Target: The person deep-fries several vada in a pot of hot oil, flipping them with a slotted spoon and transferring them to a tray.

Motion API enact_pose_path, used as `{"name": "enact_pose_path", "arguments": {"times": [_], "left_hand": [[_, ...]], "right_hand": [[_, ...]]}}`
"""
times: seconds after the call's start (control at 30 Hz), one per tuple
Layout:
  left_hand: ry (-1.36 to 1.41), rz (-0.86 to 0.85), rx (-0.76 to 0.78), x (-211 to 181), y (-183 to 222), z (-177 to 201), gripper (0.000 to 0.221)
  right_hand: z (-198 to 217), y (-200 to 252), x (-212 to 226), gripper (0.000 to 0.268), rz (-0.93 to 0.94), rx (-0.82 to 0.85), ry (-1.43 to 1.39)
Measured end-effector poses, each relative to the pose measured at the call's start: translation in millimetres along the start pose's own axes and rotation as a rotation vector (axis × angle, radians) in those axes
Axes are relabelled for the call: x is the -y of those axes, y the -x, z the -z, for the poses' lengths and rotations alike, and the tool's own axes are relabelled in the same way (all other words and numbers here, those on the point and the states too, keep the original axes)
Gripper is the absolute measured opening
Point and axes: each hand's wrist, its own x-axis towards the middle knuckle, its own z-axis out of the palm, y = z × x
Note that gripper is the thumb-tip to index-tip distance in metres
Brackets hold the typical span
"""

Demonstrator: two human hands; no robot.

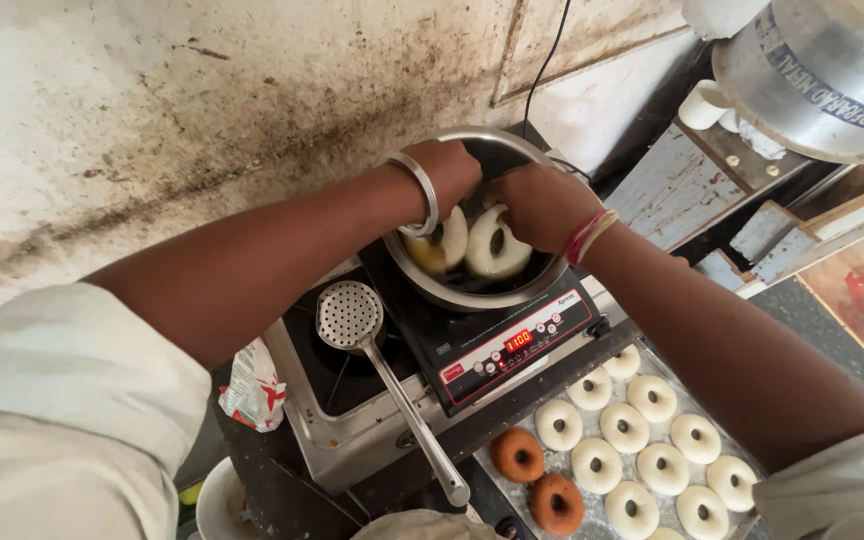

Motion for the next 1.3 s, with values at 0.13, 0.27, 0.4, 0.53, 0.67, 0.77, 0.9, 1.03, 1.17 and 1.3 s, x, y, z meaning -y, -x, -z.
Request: {"name": "enact_pose_path", "arguments": {"times": [0.13, 0.27, 0.4, 0.53, 0.67, 0.77, 0.9, 1.03, 1.17, 1.3], "left_hand": [[-0.020, -0.003, -0.049, 3.5, 0.4, 9.6, 0.015], [0.271, 0.141, -0.189, -1.1, 34.2, 47.5, 0.007], [0.436, 0.137, -0.412, -10.9, 147.7, 66.5, 0.020], [0.856, 0.508, -0.417, -69.8, 256.8, 8.6, 0.034], [1.556, 0.843, -0.345, -164.9, 296.9, -129.3, 0.030], [1.664, 0.966, -0.492, -243.3, 291.7, -218.3, 0.030], [1.859, 1.043, -0.522, -294.9, 287.5, -242.0, 0.028], [1.718, 1.010, -0.594, -311.1, 306.3, -224.1, 0.024], [1.637, 0.950, -0.864, -309.7, 314.1, -228.4, 0.024], [1.554, 1.014, -0.957, -292.2, 317.3, -242.7, 0.026]], "right_hand": [[8.7, -4.3, 8.4, 0.027, -0.055, 0.040, 0.092], [52.0, 47.6, 10.8, 0.027, 0.072, -0.413, -0.132], [55.0, 196.3, 30.2, 0.014, -0.353, -0.567, -0.402], [-61.7, 275.3, 24.4, 0.023, -0.668, -0.121, -0.875], [-194.3, 280.2, 71.8, 0.039, -0.602, 0.164, -1.427], [-227.4, 267.8, 94.9, 0.049, -0.614, 0.342, -1.584], [-251.0, 219.4, 115.3, 0.051, -0.589, 0.527, -1.847], [-259.4, 187.7, 134.3, 0.042, -0.622, 0.534, -1.878], [-242.9, 180.0, 151.6, 0.039, -0.571, 0.458, -1.789], [-233.2, 190.5, 168.2, 0.026, -0.693, 0.229, -1.618]]}}
